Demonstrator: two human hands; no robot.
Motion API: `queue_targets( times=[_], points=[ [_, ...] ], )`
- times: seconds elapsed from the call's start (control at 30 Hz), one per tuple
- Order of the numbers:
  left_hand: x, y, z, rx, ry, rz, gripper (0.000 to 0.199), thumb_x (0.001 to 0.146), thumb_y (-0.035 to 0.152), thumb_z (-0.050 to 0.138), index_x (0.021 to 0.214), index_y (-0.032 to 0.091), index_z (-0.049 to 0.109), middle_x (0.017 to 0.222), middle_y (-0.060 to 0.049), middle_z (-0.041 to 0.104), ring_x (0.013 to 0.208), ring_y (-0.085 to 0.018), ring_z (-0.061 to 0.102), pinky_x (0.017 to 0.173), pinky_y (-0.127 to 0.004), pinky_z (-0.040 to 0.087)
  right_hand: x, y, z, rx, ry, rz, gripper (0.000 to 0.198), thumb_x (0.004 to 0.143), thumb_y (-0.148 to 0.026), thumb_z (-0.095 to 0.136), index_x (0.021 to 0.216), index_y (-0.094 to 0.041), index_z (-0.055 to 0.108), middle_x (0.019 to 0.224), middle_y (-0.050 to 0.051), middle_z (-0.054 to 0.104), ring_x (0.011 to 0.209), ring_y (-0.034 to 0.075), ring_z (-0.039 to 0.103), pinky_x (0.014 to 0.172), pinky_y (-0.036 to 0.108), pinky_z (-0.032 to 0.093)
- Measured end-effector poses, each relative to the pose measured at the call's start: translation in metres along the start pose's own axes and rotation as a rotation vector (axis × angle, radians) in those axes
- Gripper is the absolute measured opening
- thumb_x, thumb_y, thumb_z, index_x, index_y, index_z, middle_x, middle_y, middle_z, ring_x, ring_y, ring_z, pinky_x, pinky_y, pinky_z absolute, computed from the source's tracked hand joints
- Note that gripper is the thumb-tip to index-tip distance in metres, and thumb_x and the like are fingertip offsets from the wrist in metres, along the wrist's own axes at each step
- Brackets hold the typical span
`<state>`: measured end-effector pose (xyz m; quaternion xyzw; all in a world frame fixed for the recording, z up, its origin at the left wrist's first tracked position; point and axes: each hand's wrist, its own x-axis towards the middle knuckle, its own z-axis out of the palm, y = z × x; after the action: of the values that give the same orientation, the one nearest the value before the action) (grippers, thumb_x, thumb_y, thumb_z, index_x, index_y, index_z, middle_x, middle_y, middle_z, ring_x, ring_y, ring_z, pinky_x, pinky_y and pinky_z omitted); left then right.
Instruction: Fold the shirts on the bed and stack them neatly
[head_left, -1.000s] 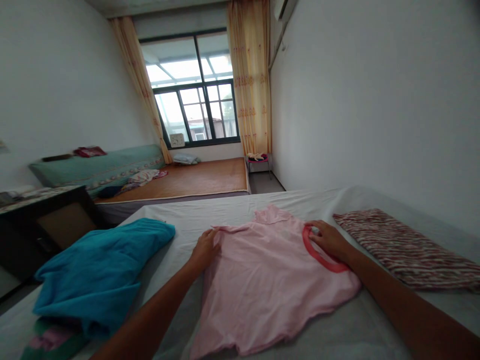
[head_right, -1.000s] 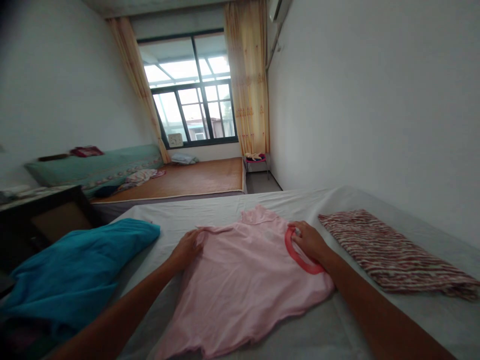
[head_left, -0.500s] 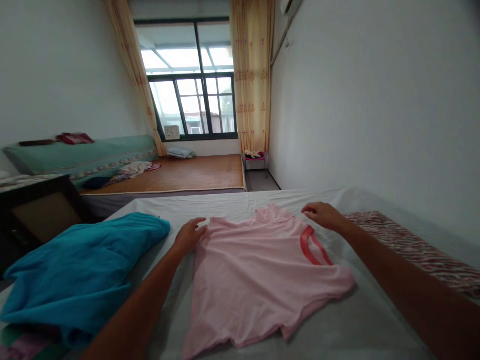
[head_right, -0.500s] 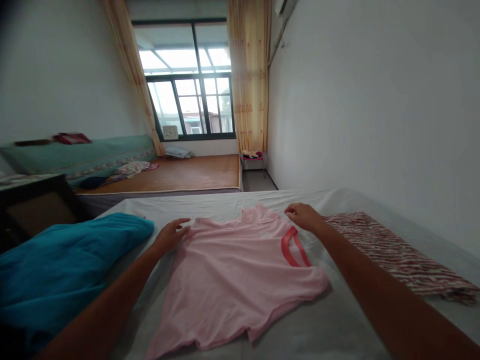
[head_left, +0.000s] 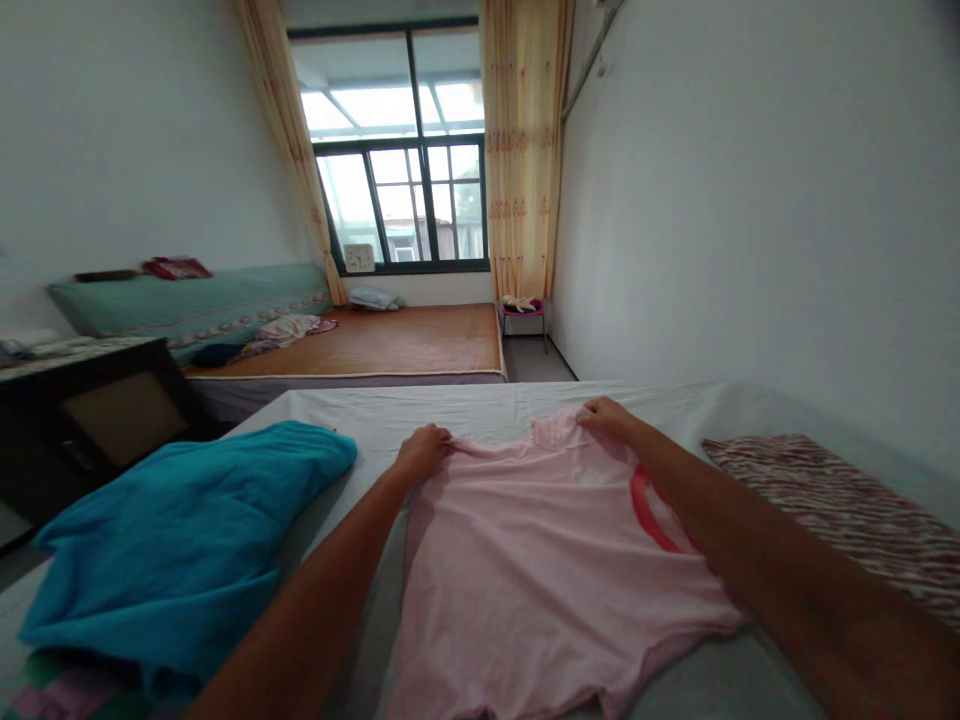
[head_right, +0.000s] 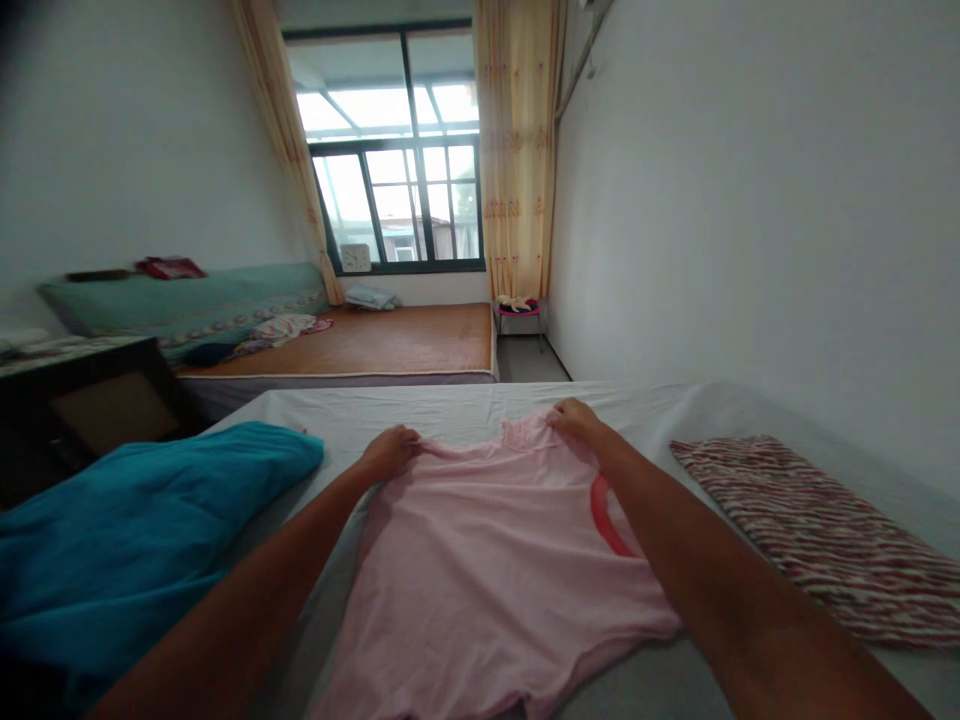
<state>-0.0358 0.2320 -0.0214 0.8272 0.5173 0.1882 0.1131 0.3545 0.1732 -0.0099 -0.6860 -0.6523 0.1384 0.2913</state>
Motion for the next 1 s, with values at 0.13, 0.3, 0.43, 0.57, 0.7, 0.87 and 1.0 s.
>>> queue_targets(
  times=[0.13,0.3,0.43,0.57,0.7,0.87,1.0],
  points=[
    [0.008,0.003,-0.006,-0.049,0.074,-0.061,0.029,0.086,0.024,0.047,0.102,0.018,0.071,0.1,-0.007,0.071,0.097,-0.021,0.063,0.08,-0.026,0.045,0.013,-0.001,-0.015,-0.017,0.167,0.02,0.017,0.072,-0.032,0.053,0.072,-0.018,0.064,0.069,0.002,0.064,0.076,0.018,0.056,0.064,0.025,0.038],
    [0.007,0.008,-0.001,-0.12,0.065,-0.083,0.023,0.079,0.024,0.059,0.095,0.018,0.073,0.087,-0.006,0.074,0.084,-0.021,0.067,0.068,-0.025,0.045,0.004,-0.009,-0.013,0.062,0.15,-0.038,0.011,0.064,-0.023,0.053,0.067,-0.018,0.063,0.069,0.002,0.066,0.069,0.017,0.056,0.065,0.025,0.042],
    [-0.002,0.016,-0.014,-0.167,0.109,-0.036,0.029,0.079,0.02,0.053,0.1,0.017,0.073,0.092,-0.005,0.074,0.087,-0.02,0.066,0.073,-0.025,0.047,-0.018,-0.019,-0.019,0.163,0.118,-0.106,0.019,0.068,-0.027,0.05,0.075,-0.018,0.066,0.077,0.002,0.069,0.074,0.018,0.059,0.069,0.027,0.046],
    [-0.029,0.027,-0.037,-0.202,0.105,0.06,0.034,0.074,0.013,0.049,0.098,0.016,0.073,0.093,-0.003,0.074,0.089,-0.017,0.065,0.08,-0.024,0.048,-0.06,-0.016,-0.035,0.395,0.032,-0.157,0.027,0.072,-0.034,0.05,0.084,-0.016,0.067,0.082,0.002,0.07,0.077,0.019,0.063,0.073,0.031,0.049],
    [-0.075,0.033,-0.044,-0.183,-0.107,0.21,0.03,0.067,0.01,0.051,0.084,0.018,0.075,0.09,-0.003,0.073,0.087,-0.018,0.064,0.083,-0.026,0.048,-0.108,0.005,-0.045,0.432,-0.201,-0.195,0.021,0.067,-0.027,0.051,0.07,-0.016,0.069,0.086,0.006,0.073,0.088,0.023,0.065,0.084,0.036,0.049],
    [-0.114,0.038,-0.041,-0.212,-0.151,0.277,0.033,0.069,0.014,0.056,0.097,0.02,0.072,0.107,-0.004,0.071,0.103,-0.019,0.061,0.096,-0.029,0.044,-0.14,0.01,-0.044,0.211,0.009,-0.121,0.029,0.068,-0.019,0.046,0.081,-0.017,0.072,0.09,0.007,0.073,0.093,0.023,0.065,0.09,0.036,0.047],
    [-0.123,0.039,-0.03,-0.178,-0.115,0.274,0.033,0.073,0.014,0.055,0.101,0.02,0.071,0.111,-0.004,0.069,0.105,-0.019,0.061,0.096,-0.028,0.044,-0.158,-0.009,-0.032,0.17,-0.157,-0.211,0.035,0.076,-0.031,0.055,0.105,-0.018,0.07,0.108,0.008,0.07,0.097,0.023,0.064,0.087,0.035,0.048]
  ],
)
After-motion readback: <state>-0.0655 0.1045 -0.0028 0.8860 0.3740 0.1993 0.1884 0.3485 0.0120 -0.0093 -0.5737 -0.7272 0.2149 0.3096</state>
